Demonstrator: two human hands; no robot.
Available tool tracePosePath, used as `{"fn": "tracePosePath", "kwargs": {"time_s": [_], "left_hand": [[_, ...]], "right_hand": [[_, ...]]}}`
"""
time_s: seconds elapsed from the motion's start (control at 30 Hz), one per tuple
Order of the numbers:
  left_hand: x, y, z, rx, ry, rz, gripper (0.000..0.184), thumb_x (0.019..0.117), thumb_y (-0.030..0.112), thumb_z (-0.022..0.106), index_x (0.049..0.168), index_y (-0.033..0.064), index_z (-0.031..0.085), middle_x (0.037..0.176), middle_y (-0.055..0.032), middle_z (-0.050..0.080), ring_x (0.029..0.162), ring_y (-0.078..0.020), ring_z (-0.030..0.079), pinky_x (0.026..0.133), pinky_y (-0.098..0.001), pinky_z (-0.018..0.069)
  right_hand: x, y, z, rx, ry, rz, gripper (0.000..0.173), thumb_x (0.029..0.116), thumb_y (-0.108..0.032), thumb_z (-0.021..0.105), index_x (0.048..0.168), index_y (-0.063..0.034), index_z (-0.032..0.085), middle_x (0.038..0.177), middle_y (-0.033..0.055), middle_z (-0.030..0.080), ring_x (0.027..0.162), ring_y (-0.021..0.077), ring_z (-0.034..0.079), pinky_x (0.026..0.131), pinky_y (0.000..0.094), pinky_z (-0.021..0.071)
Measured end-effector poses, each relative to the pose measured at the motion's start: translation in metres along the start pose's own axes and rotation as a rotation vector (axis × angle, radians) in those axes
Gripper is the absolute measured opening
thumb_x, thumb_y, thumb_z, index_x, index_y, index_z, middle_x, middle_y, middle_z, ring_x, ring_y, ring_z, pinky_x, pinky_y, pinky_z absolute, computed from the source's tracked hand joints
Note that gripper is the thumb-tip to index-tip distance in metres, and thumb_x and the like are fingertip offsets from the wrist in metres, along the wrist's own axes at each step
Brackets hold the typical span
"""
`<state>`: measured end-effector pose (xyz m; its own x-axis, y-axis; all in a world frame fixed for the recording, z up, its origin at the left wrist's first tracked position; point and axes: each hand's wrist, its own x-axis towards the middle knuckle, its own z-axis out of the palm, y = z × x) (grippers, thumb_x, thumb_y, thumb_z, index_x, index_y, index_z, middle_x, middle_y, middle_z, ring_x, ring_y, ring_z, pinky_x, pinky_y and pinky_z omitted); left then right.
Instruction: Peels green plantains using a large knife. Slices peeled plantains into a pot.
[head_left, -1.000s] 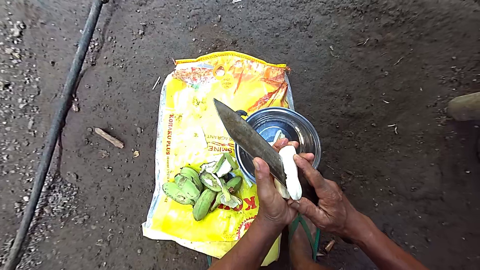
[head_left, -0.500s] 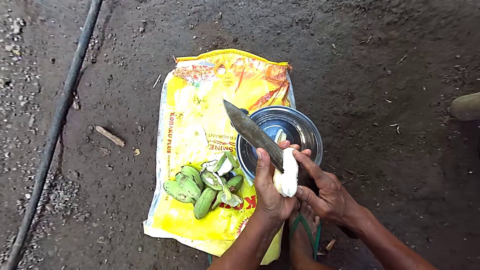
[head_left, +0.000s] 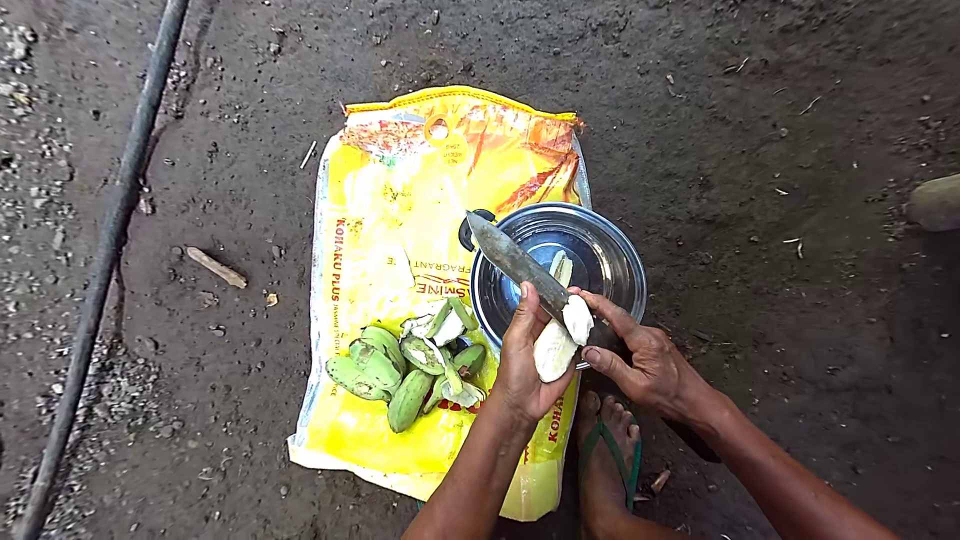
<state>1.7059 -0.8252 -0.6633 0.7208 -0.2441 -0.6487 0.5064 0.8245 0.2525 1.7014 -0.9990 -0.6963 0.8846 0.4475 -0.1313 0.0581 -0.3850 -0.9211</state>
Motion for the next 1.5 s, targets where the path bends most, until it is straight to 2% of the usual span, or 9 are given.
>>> {"fn": "tracePosePath", "kwargs": {"time_s": [0.07, 0.13, 0.23, 0.37, 0.47, 0.73, 1.07, 1.3, 1.5], "left_hand": [[0.006, 0.009, -0.014, 0.066, -0.099, -0.088, 0.052, 0.1101, 0.041, 0.023, 0.119, 0.0036, 0.057, 0.108, -0.0149, 0.068, 0.100, -0.0228, 0.070, 0.085, -0.0367, 0.0603], [0.013, 0.019, -0.024, 0.175, -0.116, -0.121, 0.042, 0.1105, 0.026, 0.025, 0.118, 0.0018, 0.059, 0.110, -0.0155, 0.068, 0.103, -0.0240, 0.069, 0.091, -0.0377, 0.0589], [0.017, 0.028, -0.030, 0.147, 0.015, -0.055, 0.033, 0.1078, 0.011, 0.030, 0.118, -0.0018, 0.059, 0.107, -0.0180, 0.069, 0.101, -0.0263, 0.071, 0.092, -0.0364, 0.0589], [0.019, 0.034, -0.032, 0.005, 0.066, 0.001, 0.036, 0.1058, 0.009, 0.026, 0.126, 0.0006, 0.055, 0.108, -0.0194, 0.069, 0.101, -0.0291, 0.072, 0.093, -0.0382, 0.0593], [0.022, 0.033, -0.030, -0.005, 0.110, 0.020, 0.035, 0.1067, 0.012, 0.029, 0.128, 0.0026, 0.055, 0.106, -0.0197, 0.069, 0.096, -0.0284, 0.073, 0.087, -0.0368, 0.0601], [0.023, 0.024, -0.017, 0.099, 0.182, 0.098, 0.037, 0.1084, 0.013, 0.027, 0.127, 0.0061, 0.057, 0.106, -0.0126, 0.066, 0.082, -0.0171, 0.068, 0.069, -0.0267, 0.0570], [0.017, 0.019, 0.000, -0.111, 0.104, 0.047, 0.049, 0.1105, 0.031, 0.018, 0.126, 0.0080, 0.058, 0.111, -0.0141, 0.069, 0.080, -0.0204, 0.070, 0.065, -0.0280, 0.0571], [0.024, 0.018, -0.015, -0.095, -0.108, 0.050, 0.045, 0.1035, 0.016, 0.020, 0.133, 0.0091, 0.054, 0.103, -0.0108, 0.071, 0.090, -0.0221, 0.074, 0.080, -0.0322, 0.0616], [0.021, 0.013, -0.007, -0.085, -0.114, 0.152, 0.042, 0.1043, 0.016, 0.018, 0.125, 0.0143, 0.055, 0.099, -0.0043, 0.065, 0.074, -0.0137, 0.067, 0.064, -0.0241, 0.0573]], "right_hand": [[-0.002, -0.002, -0.001, 0.158, -0.036, 0.111, 0.058, 0.1024, -0.037, 0.055, 0.152, -0.0066, 0.046, 0.113, 0.0000, 0.069, 0.082, -0.0046, 0.060, 0.076, 0.0151, 0.0510], [-0.003, -0.001, 0.002, 0.414, -0.056, 0.255, 0.057, 0.1023, -0.030, 0.053, 0.151, -0.0037, 0.039, 0.077, -0.0103, 0.054, 0.058, -0.0037, 0.047, 0.056, 0.0152, 0.0438], [-0.005, 0.003, 0.005, 0.794, -0.081, 0.437, 0.043, 0.1027, -0.023, 0.043, 0.143, -0.0117, 0.036, 0.064, -0.0114, 0.041, 0.048, 0.0005, 0.042, 0.047, 0.0171, 0.0417], [-0.008, 0.009, 0.006, 1.012, -0.152, 0.546, 0.030, 0.1054, -0.030, 0.038, 0.133, -0.0171, 0.040, 0.061, -0.0098, 0.043, 0.046, 0.0007, 0.043, 0.046, 0.0154, 0.0425], [-0.009, 0.010, 0.007, 0.993, -0.132, 0.566, 0.055, 0.1054, -0.029, 0.037, 0.155, -0.0094, 0.025, 0.061, -0.0101, 0.042, 0.046, 0.0014, 0.042, 0.046, 0.0165, 0.0414], [-0.014, 0.000, 0.004, 0.909, -0.156, 0.396, 0.073, 0.1014, -0.039, 0.048, 0.159, -0.0068, 0.017, 0.068, -0.0125, 0.042, 0.051, 0.0001, 0.044, 0.051, 0.0170, 0.0429], [-0.020, -0.028, 0.014, 0.422, -0.138, 0.081, 0.086, 0.0977, -0.053, 0.055, 0.157, 0.0012, 0.026, 0.083, -0.0079, 0.062, 0.064, -0.0063, 0.051, 0.058, 0.0132, 0.0461], [-0.023, -0.032, 0.028, 0.109, -0.012, -0.163, 0.079, 0.1008, -0.050, 0.055, 0.153, 0.0051, 0.036, 0.079, 0.0052, 0.065, 0.067, -0.0005, 0.059, 0.063, 0.0164, 0.0527], [-0.023, -0.032, 0.031, 0.075, 0.010, -0.189, 0.073, 0.1011, -0.047, 0.057, 0.152, 0.0031, 0.040, 0.083, 0.0080, 0.067, 0.071, 0.0001, 0.061, 0.067, 0.0152, 0.0528]]}}
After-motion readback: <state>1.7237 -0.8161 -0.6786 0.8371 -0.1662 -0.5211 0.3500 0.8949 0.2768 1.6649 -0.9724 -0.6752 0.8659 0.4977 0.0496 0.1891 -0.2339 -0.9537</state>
